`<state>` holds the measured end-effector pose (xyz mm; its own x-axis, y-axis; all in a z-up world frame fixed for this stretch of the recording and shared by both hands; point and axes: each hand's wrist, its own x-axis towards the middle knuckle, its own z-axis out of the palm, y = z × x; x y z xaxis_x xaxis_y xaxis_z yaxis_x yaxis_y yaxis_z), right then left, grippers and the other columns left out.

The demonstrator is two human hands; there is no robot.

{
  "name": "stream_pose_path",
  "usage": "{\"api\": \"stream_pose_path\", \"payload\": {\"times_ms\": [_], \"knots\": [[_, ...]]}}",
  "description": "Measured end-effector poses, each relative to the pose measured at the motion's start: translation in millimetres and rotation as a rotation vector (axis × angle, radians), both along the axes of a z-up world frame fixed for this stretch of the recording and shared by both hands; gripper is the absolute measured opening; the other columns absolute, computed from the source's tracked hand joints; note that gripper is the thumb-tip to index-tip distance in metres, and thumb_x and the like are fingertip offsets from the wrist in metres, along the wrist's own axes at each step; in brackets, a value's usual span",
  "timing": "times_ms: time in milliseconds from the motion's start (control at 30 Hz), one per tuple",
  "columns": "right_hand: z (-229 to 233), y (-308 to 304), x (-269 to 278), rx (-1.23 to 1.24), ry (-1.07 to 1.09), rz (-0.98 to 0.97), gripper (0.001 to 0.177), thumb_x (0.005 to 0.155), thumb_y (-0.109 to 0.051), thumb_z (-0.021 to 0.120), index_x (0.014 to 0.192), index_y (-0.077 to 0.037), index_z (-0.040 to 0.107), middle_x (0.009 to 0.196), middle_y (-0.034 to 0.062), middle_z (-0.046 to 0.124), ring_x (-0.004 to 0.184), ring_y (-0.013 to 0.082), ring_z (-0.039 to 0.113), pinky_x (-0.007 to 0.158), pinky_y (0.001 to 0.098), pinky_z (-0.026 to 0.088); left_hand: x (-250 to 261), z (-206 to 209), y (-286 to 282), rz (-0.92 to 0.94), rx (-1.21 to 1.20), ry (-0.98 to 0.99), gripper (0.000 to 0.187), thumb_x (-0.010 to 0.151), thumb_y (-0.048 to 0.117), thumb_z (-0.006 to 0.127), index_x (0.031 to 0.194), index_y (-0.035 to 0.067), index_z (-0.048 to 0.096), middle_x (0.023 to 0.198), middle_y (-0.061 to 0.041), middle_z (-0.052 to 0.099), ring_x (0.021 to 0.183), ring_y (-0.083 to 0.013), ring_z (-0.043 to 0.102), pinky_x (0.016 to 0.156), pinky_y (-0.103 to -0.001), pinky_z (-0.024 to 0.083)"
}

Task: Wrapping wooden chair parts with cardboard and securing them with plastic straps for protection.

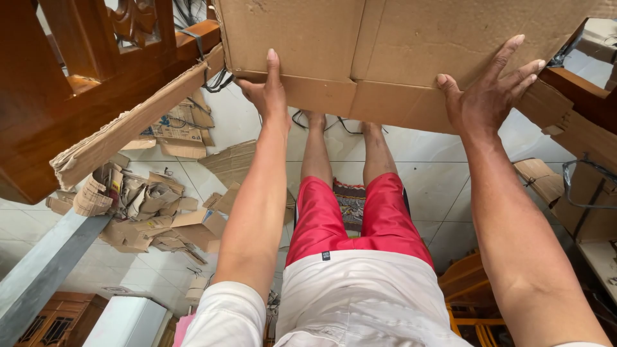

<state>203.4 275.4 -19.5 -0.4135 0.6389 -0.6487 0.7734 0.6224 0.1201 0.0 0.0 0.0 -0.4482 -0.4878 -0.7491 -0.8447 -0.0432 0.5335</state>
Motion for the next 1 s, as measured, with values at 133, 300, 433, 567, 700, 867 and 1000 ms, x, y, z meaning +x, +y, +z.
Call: {"api": "stream_pose_path", "payload": {"times_ms": [133, 300, 433, 567, 700, 867, 1000], "knots": [[0, 0, 1, 0.014, -0.017, 0.04, 0.136, 0.115, -0.085, 0.082, 0.162, 0.0, -0.014, 0.159, 0.0505, -0.001, 0.152, 0.061, -0.001, 0.136, 0.0586, 0.013, -4, -25, -15, -0.282, -0.2, 0.042, 0.114, 0.062, 0.06, 0.073, 0.153, 0.006, 0.032, 0.151, -0.013, 0.041, 0.14, -0.0248, 0.046, 0.112, -0.042, 0.045], [-3, 0, 2, 0.042, -0.017, 0.107, 0.136, 0.116, -0.084, 0.082, 0.161, 0.004, -0.01, 0.164, 0.0427, 0.003, 0.15, 0.0612, 0.002, 0.134, 0.0602, 0.017, -1, -40, -24, -0.372, -0.261, 0.023, 0.124, 0.066, 0.068, 0.069, 0.158, -0.001, 0.021, 0.164, -0.016, 0.031, 0.152, -0.029, 0.03, 0.122, -0.042, 0.03], [-10, 1, 11, -0.003, 0.056, -0.011, 0.139, 0.117, -0.081, 0.091, 0.164, -0.005, -0.016, 0.157, 0.0522, -0.007, 0.155, 0.0628, -0.002, 0.138, 0.0584, 0.011, 2, -45, -27, -0.432, -0.345, 0.014, 0.12, 0.069, 0.07, 0.065, 0.157, 0.0, 0.022, 0.164, -0.015, 0.032, 0.152, -0.0309, 0.029, 0.12, -0.046, 0.03], [-3, -1, 5, -0.024, 0.06, -0.075, 0.134, 0.116, -0.07, 0.092, 0.165, -0.009, -0.017, 0.156, 0.0519, -0.011, 0.156, 0.0639, -0.002, 0.138, 0.0573, 0.009, 16, -67, -20, -0.539, -0.645, -0.056, 0.121, 0.08, 0.074, 0.057, 0.161, -0.002, 0.008, 0.171, -0.024, 0.005, 0.159, -0.0397, 0.01, 0.12, -0.064, 0.01], [1, -3, 1, 0.015, 0.027, -0.015, 0.137, 0.114, -0.078, 0.091, 0.164, -0.004, -0.013, 0.156, 0.0534, -0.003, 0.156, 0.0613, 0.001, 0.137, 0.0572, 0.011, 60, -71, 18, -0.725, -0.897, 0.19, 0.117, 0.088, 0.08, 0.045, 0.165, 0.003, 0.004, 0.175, -0.02, 0.004, 0.163, -0.039, 0.014, 0.125, -0.063, 0.02], [7, -2, -5, -0.014, 0.048, -0.008, 0.13, 0.115, -0.072, 0.087, 0.163, -0.002, -0.012, 0.159, 0.0519, 0.0, 0.153, 0.0593, -0.004, 0.135, 0.0576, 0.008, 54, -37, 75, -1.754, -1.158, -0.189, 0.124, 0.108, 0.121, 0.036, 0.175, 0.025, -0.004, 0.178, -0.017, -0.009, 0.165, -0.0388, -0.005, 0.132, -0.06, 0.009], [6, -3, -4, 0.001, 0.059, -0.018, 0.13, 0.111, -0.072, 0.088, 0.164, -0.002, -0.009, 0.158, 0.0517, 0.0, 0.153, 0.0588, -0.003, 0.135, 0.0574, 0.01, 23, -27, 101, -1.857, -0.952, -0.139, 0.107, 0.117, 0.107, 0.054, 0.173, 0.03, 0.005, 0.17, -0.022, -0.008, 0.157, -0.0457, -0.008, 0.129, -0.069, 0.006]]}}
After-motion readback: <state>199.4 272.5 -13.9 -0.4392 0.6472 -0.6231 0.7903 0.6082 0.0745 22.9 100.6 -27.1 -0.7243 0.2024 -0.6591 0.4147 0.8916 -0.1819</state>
